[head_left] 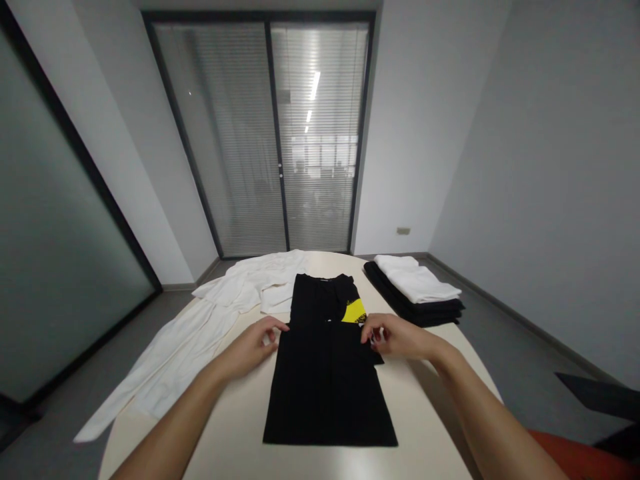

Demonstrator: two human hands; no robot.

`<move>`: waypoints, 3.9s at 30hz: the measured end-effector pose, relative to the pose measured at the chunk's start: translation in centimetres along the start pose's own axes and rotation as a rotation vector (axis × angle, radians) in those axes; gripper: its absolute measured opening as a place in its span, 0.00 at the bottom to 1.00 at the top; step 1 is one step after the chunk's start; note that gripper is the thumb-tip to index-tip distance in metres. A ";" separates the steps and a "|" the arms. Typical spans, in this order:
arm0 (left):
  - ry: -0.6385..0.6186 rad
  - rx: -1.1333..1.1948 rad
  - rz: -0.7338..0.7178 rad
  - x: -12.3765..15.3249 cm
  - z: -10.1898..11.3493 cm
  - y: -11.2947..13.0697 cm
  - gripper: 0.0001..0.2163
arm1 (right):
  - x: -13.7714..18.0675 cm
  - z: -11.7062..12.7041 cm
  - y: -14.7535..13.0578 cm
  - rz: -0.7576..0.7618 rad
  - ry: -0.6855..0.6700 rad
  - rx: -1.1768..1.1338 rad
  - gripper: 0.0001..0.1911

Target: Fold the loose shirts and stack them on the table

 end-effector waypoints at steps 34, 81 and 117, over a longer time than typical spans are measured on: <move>0.088 0.090 -0.260 -3.0 -2.4 -0.7 0.17 | -1.5 1.4 2.5 0.169 0.381 -0.002 0.27; 0.463 0.240 0.217 -19.1 -2.2 -7.1 0.22 | -13.1 5.3 12.8 -0.387 0.777 -0.285 0.13; -0.278 0.166 0.294 -0.3 -3.7 -2.4 0.42 | 1.7 -1.5 4.6 -0.400 -0.172 -0.406 0.34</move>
Point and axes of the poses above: each hand's wrist, its own x-axis away from the middle knuckle, its own z-axis out of the back of the hand, y = z × x, the point moved 8 cm from there along -x, towards the middle knuckle, and after that the axes turned 2 degrees about y, right-handed, at the moved point
